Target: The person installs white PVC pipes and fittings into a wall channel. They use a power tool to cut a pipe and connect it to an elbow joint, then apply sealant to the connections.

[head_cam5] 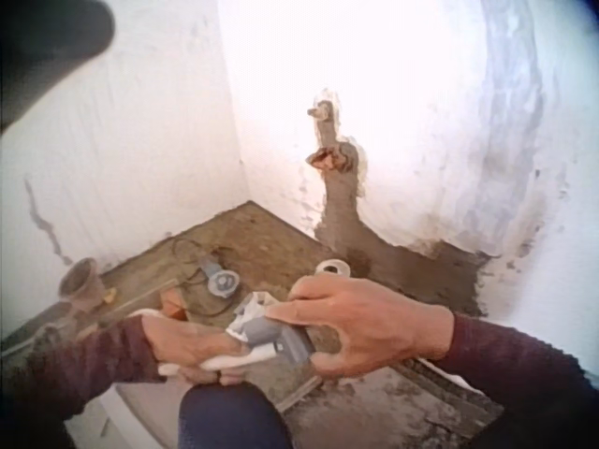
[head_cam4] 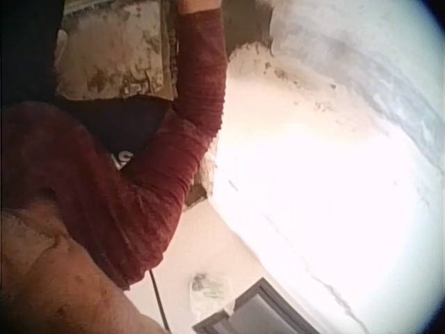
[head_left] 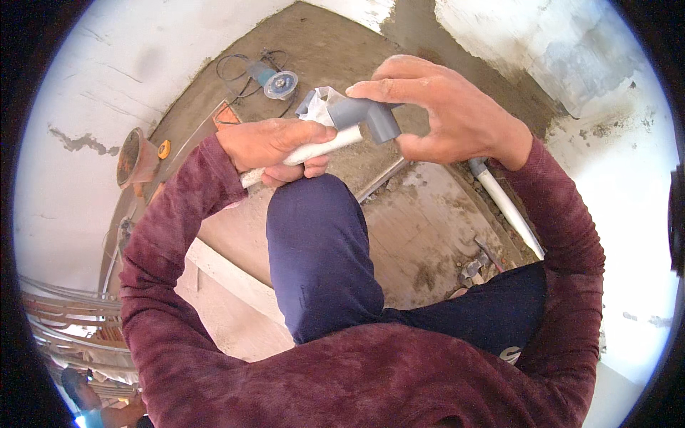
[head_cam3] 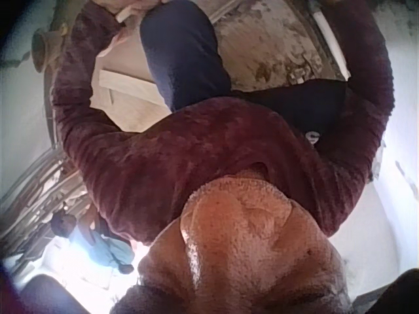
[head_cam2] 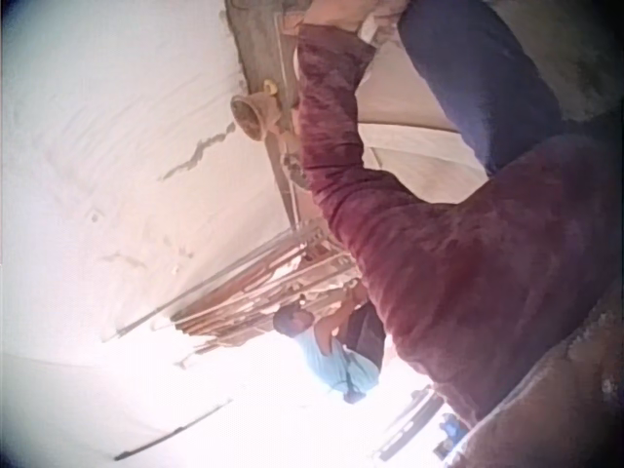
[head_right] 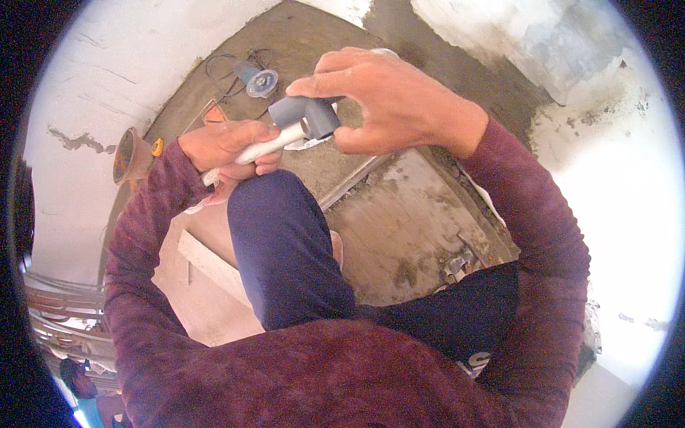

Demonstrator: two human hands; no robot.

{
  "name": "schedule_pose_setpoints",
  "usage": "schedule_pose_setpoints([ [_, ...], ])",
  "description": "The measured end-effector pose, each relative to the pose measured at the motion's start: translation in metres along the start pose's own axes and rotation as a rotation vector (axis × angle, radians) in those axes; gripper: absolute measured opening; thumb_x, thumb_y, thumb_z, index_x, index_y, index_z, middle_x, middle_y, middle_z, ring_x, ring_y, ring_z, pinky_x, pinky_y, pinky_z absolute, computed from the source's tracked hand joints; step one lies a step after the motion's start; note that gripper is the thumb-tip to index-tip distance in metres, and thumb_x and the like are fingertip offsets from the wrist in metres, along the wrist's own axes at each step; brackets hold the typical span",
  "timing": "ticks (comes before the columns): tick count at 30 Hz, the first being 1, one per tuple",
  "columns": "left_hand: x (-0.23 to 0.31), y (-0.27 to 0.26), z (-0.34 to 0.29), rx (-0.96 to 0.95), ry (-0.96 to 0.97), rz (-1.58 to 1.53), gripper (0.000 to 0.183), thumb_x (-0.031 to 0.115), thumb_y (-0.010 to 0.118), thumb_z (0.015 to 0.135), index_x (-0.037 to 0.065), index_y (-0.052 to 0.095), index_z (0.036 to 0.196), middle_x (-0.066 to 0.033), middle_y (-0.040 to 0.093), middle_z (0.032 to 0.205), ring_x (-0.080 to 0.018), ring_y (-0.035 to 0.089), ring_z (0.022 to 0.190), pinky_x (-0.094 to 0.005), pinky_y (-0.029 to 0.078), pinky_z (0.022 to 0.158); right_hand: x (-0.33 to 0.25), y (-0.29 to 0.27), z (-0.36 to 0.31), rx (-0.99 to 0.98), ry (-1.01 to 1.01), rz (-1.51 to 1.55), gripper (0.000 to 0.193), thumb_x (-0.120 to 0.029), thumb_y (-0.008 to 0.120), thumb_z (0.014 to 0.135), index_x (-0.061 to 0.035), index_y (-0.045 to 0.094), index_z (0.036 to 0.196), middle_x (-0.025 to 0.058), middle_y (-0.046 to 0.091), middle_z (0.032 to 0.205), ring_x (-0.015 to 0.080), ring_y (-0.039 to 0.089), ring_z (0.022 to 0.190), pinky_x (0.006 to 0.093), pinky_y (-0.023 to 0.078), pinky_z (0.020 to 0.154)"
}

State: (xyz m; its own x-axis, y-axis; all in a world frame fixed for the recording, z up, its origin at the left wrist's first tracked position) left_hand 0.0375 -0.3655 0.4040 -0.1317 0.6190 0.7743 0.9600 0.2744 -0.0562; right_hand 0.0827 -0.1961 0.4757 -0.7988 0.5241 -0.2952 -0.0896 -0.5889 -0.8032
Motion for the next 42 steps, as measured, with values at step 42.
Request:
schedule_pose_setpoints([
  [42,0.001,0.009,0.001,0.039,0.033,-0.151,0.044,0.046,0.040,0.099,0.008,0.048,0.077,0.0011,0.048,0.068,-0.0021,0.032,0.038,-0.0204,0.025,0.034,0.009,0.017,0.006,0.205,0.123,0.049,0.033,-0.029,0.057,0.076,0.0001,0.067,0.089,0.0220,0.064,0.085,0.0401,0.060,0.086,0.0451,0.047,0.078],
])
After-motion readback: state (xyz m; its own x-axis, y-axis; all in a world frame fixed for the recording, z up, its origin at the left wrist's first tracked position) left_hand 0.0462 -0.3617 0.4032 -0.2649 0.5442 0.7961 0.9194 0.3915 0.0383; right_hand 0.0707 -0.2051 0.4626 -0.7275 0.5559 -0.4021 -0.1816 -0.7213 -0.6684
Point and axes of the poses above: each hand's wrist, its own z-axis towards the middle knuckle, its own y-axis out of the palm, x = y × z, the point moved 7 cm from there along z, towards the middle knuckle
